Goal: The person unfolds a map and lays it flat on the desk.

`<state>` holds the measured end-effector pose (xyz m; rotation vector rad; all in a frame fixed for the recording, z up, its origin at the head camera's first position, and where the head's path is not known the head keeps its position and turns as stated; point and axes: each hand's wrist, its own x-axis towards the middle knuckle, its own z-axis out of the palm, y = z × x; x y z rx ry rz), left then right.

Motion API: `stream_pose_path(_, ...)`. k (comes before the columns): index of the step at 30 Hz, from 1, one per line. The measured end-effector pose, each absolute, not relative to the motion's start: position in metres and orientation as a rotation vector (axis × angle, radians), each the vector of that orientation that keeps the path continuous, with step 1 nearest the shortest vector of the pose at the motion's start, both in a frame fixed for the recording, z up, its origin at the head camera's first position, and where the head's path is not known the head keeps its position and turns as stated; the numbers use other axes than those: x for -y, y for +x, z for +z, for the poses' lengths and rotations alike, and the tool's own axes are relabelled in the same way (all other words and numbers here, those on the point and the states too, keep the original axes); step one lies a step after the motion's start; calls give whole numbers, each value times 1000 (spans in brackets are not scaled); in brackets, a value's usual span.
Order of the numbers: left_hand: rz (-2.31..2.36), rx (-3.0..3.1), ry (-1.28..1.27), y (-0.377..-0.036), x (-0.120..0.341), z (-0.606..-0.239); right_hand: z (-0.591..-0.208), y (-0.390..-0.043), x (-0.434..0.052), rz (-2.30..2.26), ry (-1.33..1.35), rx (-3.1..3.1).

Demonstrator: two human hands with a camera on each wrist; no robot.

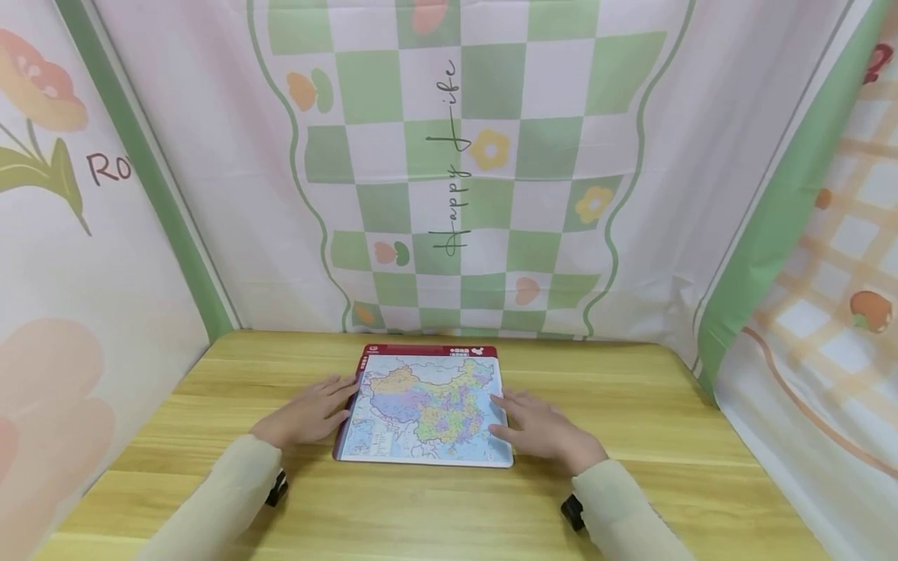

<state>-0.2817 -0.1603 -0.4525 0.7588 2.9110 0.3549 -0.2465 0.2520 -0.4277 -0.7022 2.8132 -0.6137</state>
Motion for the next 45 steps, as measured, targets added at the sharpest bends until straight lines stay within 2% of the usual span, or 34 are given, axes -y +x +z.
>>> stream_pose_path(23, 429, -2802, 739, -278, 147, -449, -433, -250, -242, -652, -609, -2706)
stream_pose_path(34, 438, -2791, 814, -275, 145, -444, -433, -257, -239, -673, -563, -2729)
stream_pose_path(45, 356, -2791, 832, -268, 142, -443, -430, -267, -234, -552, -591, -2769)
